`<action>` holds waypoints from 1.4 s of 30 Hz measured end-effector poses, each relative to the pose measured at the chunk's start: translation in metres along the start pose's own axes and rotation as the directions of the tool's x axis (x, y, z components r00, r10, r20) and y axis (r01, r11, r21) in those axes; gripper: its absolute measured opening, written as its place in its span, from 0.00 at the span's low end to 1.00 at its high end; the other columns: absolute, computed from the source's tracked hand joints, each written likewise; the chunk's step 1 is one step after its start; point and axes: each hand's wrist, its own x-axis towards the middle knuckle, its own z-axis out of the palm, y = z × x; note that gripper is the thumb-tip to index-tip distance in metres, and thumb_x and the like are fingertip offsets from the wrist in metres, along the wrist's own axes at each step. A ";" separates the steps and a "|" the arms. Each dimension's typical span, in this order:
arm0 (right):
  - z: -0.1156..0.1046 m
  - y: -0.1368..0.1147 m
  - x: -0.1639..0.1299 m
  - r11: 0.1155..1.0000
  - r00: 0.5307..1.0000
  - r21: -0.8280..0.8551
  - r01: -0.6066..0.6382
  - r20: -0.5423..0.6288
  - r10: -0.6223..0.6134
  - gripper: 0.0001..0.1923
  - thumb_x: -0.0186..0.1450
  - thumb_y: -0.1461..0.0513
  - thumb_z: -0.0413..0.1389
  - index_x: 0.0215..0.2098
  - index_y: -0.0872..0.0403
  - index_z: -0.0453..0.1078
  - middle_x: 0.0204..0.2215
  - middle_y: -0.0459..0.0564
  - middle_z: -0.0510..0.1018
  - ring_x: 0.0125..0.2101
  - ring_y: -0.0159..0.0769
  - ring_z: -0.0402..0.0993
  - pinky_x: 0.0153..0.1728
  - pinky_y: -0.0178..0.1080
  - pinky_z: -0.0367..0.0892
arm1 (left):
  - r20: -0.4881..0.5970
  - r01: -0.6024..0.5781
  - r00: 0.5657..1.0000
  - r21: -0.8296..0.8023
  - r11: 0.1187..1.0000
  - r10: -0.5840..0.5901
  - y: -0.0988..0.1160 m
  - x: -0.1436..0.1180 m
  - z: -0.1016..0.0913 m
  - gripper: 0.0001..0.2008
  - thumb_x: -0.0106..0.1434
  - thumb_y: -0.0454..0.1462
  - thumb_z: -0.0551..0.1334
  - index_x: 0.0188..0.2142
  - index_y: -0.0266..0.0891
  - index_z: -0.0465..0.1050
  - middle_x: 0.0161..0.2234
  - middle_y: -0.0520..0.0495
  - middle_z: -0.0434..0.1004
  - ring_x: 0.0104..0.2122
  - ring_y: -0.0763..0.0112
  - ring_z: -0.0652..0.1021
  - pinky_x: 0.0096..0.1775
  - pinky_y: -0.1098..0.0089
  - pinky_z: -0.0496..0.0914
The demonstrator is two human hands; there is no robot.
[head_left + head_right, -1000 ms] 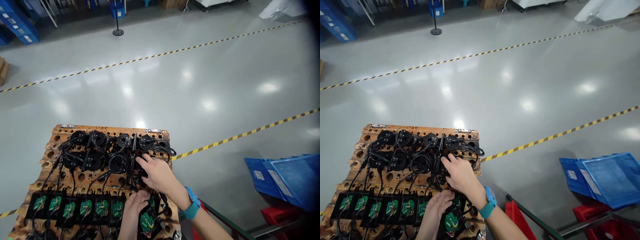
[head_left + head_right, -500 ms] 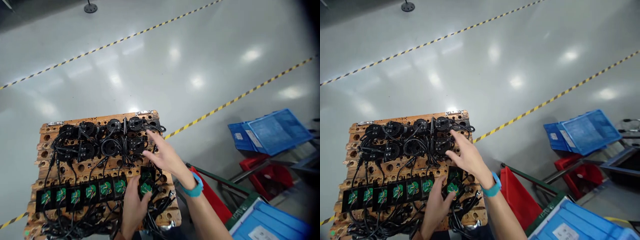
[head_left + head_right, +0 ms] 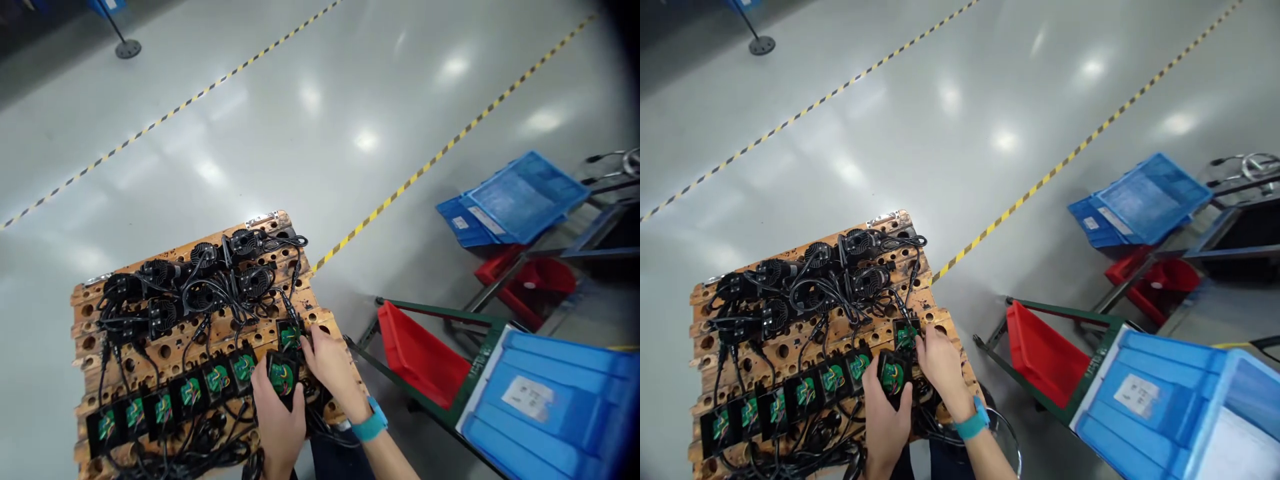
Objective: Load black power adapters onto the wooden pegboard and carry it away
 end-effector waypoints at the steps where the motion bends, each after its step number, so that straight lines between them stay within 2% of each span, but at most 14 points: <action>1: -0.002 -0.003 0.001 0.998 1.000 -0.064 0.012 0.020 -0.011 0.11 0.75 0.62 0.47 0.45 0.58 0.69 0.39 0.56 0.80 0.40 0.46 0.79 0.36 0.40 0.64 | -0.034 0.042 0.998 -0.041 0.998 -0.044 -0.002 -0.002 0.002 0.33 0.70 0.49 0.54 0.67 0.32 0.51 0.64 0.28 0.61 0.65 0.46 0.64 0.64 0.45 0.63; 5: -0.011 0.006 -0.002 0.986 1.000 -0.167 -0.002 0.019 0.006 0.11 0.73 0.67 0.46 0.48 0.60 0.67 0.36 0.56 0.81 0.38 0.45 0.80 0.34 0.40 0.61 | -0.135 0.143 0.978 -0.121 0.982 -0.159 -0.001 -0.003 0.017 0.37 0.70 0.52 0.53 0.68 0.29 0.48 0.67 0.25 0.56 0.68 0.43 0.60 0.67 0.44 0.59; 9: -0.012 0.027 -0.009 0.982 0.996 -0.171 -0.080 -0.052 0.072 0.09 0.74 0.66 0.45 0.44 0.58 0.67 0.33 0.54 0.80 0.35 0.43 0.79 0.32 0.40 0.58 | -0.232 0.128 0.962 -0.088 0.988 -0.145 0.010 0.004 0.031 0.38 0.71 0.52 0.53 0.68 0.25 0.48 0.66 0.20 0.56 0.68 0.39 0.59 0.66 0.42 0.58; 15: 0.004 0.025 -0.013 0.994 0.993 -0.109 -0.025 -0.121 0.012 0.11 0.75 0.64 0.44 0.41 0.56 0.69 0.33 0.53 0.78 0.36 0.43 0.77 0.34 0.40 0.62 | -0.299 0.136 0.944 -0.038 0.990 -0.141 0.027 0.020 0.051 0.40 0.71 0.52 0.53 0.71 0.26 0.43 0.64 0.16 0.57 0.65 0.31 0.60 0.60 0.34 0.61; 19: 0.014 0.022 -0.018 0.999 0.974 0.001 0.047 -0.222 -0.045 0.18 0.76 0.62 0.40 0.50 0.57 0.71 0.41 0.56 0.80 0.42 0.46 0.77 0.43 0.43 0.69 | -0.313 0.165 0.935 -0.033 0.986 -0.167 0.028 0.029 0.064 0.38 0.73 0.48 0.49 0.72 0.27 0.39 0.65 0.14 0.54 0.66 0.27 0.58 0.57 0.29 0.61; 21: 0.016 0.018 -0.023 0.998 0.961 0.017 0.053 -0.274 -0.046 0.23 0.77 0.59 0.39 0.59 0.62 0.68 0.48 0.62 0.78 0.48 0.50 0.75 0.49 0.47 0.71 | -0.260 0.130 0.956 -0.049 0.990 -0.138 0.025 0.026 0.063 0.36 0.74 0.44 0.47 0.73 0.28 0.35 0.68 0.14 0.46 0.69 0.31 0.53 0.60 0.31 0.59; 24: 0.025 0.004 -0.030 0.996 0.941 -0.037 0.081 -0.327 -0.089 0.35 0.76 0.50 0.44 0.70 0.69 0.52 0.62 0.72 0.65 0.61 0.58 0.64 0.59 0.54 0.66 | -0.160 0.009 0.987 -0.120 0.993 -0.029 0.011 0.007 0.047 0.33 0.75 0.41 0.45 0.73 0.28 0.36 0.72 0.20 0.39 0.73 0.44 0.47 0.67 0.41 0.55; 28: 0.049 -0.018 -0.028 0.981 0.936 -0.188 0.056 -0.331 -0.117 0.48 0.72 0.44 0.51 0.74 0.67 0.39 0.70 0.80 0.45 0.69 0.69 0.47 0.64 0.63 0.56 | -0.112 -0.073 0.992 -0.144 0.987 0.057 -0.036 -0.037 0.005 0.22 0.75 0.40 0.49 0.65 0.35 0.59 0.65 0.31 0.63 0.67 0.55 0.64 0.66 0.52 0.62; 30: 0.058 -0.022 -0.024 0.969 0.935 -0.246 0.013 -0.340 -0.099 0.48 0.72 0.44 0.51 0.74 0.67 0.39 0.69 0.83 0.44 0.68 0.72 0.46 0.64 0.65 0.54 | -0.137 -0.066 0.989 -0.092 0.994 0.053 -0.067 -0.063 -0.012 0.15 0.74 0.40 0.53 0.55 0.36 0.67 0.54 0.34 0.72 0.58 0.57 0.73 0.58 0.55 0.69; 32: 0.061 -0.023 -0.021 0.965 0.942 -0.263 -0.007 -0.327 -0.082 0.48 0.72 0.44 0.50 0.74 0.67 0.38 0.69 0.83 0.45 0.68 0.71 0.49 0.63 0.64 0.56 | -0.076 -0.095 0.993 -0.019 0.995 0.093 -0.096 -0.087 -0.022 0.12 0.73 0.39 0.54 0.51 0.37 0.68 0.48 0.38 0.75 0.51 0.59 0.76 0.53 0.57 0.72; 35: 0.061 -0.022 -0.020 0.962 0.947 -0.273 -0.024 -0.316 -0.066 0.48 0.71 0.44 0.51 0.74 0.66 0.38 0.69 0.82 0.46 0.67 0.71 0.51 0.62 0.63 0.57 | 0.103 -0.284 0.957 0.137 0.949 0.272 -0.123 -0.111 -0.018 0.15 0.71 0.40 0.58 0.55 0.37 0.67 0.50 0.38 0.76 0.51 0.56 0.76 0.52 0.55 0.73; 38: 0.061 -0.022 -0.021 0.955 0.942 -0.294 -0.024 -0.327 -0.077 0.49 0.71 0.43 0.50 0.75 0.66 0.37 0.69 0.82 0.46 0.66 0.71 0.51 0.62 0.63 0.57 | 0.176 -0.367 0.928 0.283 0.886 0.328 -0.125 -0.113 -0.004 0.28 0.66 0.47 0.64 0.58 0.31 0.65 0.51 0.33 0.76 0.52 0.48 0.75 0.51 0.50 0.73; 39: 0.062 -0.022 -0.021 0.954 0.939 -0.300 -0.023 -0.334 -0.082 0.49 0.71 0.43 0.50 0.75 0.66 0.37 0.69 0.82 0.46 0.66 0.71 0.52 0.62 0.63 0.57 | 0.178 -0.351 0.934 0.312 0.883 0.309 -0.121 -0.110 0.001 0.26 0.66 0.46 0.65 0.57 0.31 0.66 0.49 0.34 0.76 0.50 0.47 0.76 0.50 0.49 0.73; 42: 0.066 -0.022 -0.022 0.955 0.932 -0.297 -0.019 -0.351 -0.091 0.49 0.72 0.42 0.48 0.75 0.66 0.36 0.69 0.82 0.46 0.66 0.71 0.52 0.62 0.64 0.57 | 0.169 -0.269 0.959 0.292 0.918 0.227 -0.111 -0.102 0.012 0.08 0.69 0.36 0.58 0.45 0.36 0.71 0.40 0.40 0.77 0.42 0.53 0.77 0.46 0.51 0.73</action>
